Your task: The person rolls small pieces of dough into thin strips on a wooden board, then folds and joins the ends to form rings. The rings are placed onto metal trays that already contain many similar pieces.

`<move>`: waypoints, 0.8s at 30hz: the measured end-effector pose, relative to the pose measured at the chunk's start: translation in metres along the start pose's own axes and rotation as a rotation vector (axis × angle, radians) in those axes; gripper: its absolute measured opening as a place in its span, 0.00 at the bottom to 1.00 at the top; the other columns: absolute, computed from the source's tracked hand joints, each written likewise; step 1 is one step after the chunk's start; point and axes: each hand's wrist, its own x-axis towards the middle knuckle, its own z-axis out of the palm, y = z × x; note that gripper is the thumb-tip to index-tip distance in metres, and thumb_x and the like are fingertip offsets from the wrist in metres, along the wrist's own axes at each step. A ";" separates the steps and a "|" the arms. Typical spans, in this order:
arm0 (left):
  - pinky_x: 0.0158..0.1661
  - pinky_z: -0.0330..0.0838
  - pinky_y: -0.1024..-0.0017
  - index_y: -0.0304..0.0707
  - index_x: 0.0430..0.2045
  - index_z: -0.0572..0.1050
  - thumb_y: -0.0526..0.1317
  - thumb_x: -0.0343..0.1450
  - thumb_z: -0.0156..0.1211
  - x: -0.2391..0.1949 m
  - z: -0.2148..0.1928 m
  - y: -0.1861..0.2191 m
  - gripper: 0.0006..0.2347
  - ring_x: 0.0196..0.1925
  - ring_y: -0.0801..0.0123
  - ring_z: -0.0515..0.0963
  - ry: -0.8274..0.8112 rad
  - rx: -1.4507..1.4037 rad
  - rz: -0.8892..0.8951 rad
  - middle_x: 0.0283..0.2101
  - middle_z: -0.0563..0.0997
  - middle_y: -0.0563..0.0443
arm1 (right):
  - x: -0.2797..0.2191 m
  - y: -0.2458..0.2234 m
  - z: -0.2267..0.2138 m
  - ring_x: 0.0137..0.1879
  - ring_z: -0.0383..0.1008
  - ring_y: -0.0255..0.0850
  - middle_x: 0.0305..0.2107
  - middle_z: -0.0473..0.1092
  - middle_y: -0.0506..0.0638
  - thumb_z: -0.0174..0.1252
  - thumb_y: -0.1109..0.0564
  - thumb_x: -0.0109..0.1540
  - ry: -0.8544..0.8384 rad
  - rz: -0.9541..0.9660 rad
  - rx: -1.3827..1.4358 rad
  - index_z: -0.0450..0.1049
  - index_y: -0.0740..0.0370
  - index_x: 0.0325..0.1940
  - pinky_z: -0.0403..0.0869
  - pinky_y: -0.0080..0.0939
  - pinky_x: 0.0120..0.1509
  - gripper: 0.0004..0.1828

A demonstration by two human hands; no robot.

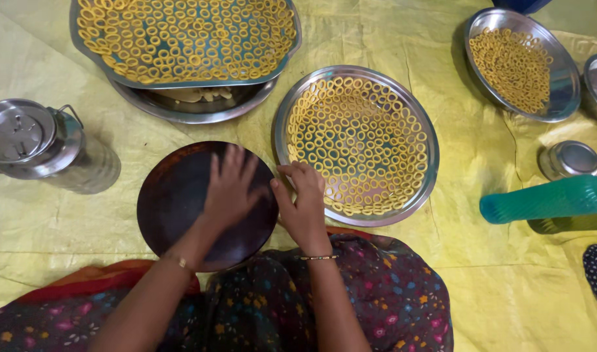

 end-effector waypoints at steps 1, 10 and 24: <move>0.69 0.40 0.39 0.34 0.68 0.62 0.60 0.71 0.53 0.015 0.004 -0.009 0.35 0.78 0.43 0.48 0.029 0.003 -0.024 0.74 0.55 0.29 | 0.000 0.001 0.000 0.62 0.67 0.56 0.52 0.71 0.61 0.61 0.53 0.64 0.005 0.007 -0.004 0.77 0.61 0.53 0.63 0.51 0.67 0.15; 0.70 0.40 0.41 0.30 0.67 0.60 0.62 0.68 0.54 -0.015 0.003 0.016 0.39 0.77 0.44 0.48 -0.070 -0.052 0.074 0.73 0.55 0.29 | 0.003 0.001 -0.002 0.63 0.67 0.56 0.52 0.71 0.61 0.60 0.54 0.65 0.017 0.021 0.000 0.77 0.62 0.53 0.63 0.51 0.68 0.14; 0.70 0.38 0.40 0.27 0.69 0.58 0.62 0.70 0.50 -0.002 0.006 0.011 0.39 0.78 0.48 0.48 0.035 0.070 -0.072 0.75 0.54 0.30 | 0.001 0.000 0.006 0.61 0.67 0.57 0.51 0.71 0.62 0.61 0.53 0.64 -0.003 0.034 -0.016 0.78 0.60 0.52 0.63 0.52 0.67 0.14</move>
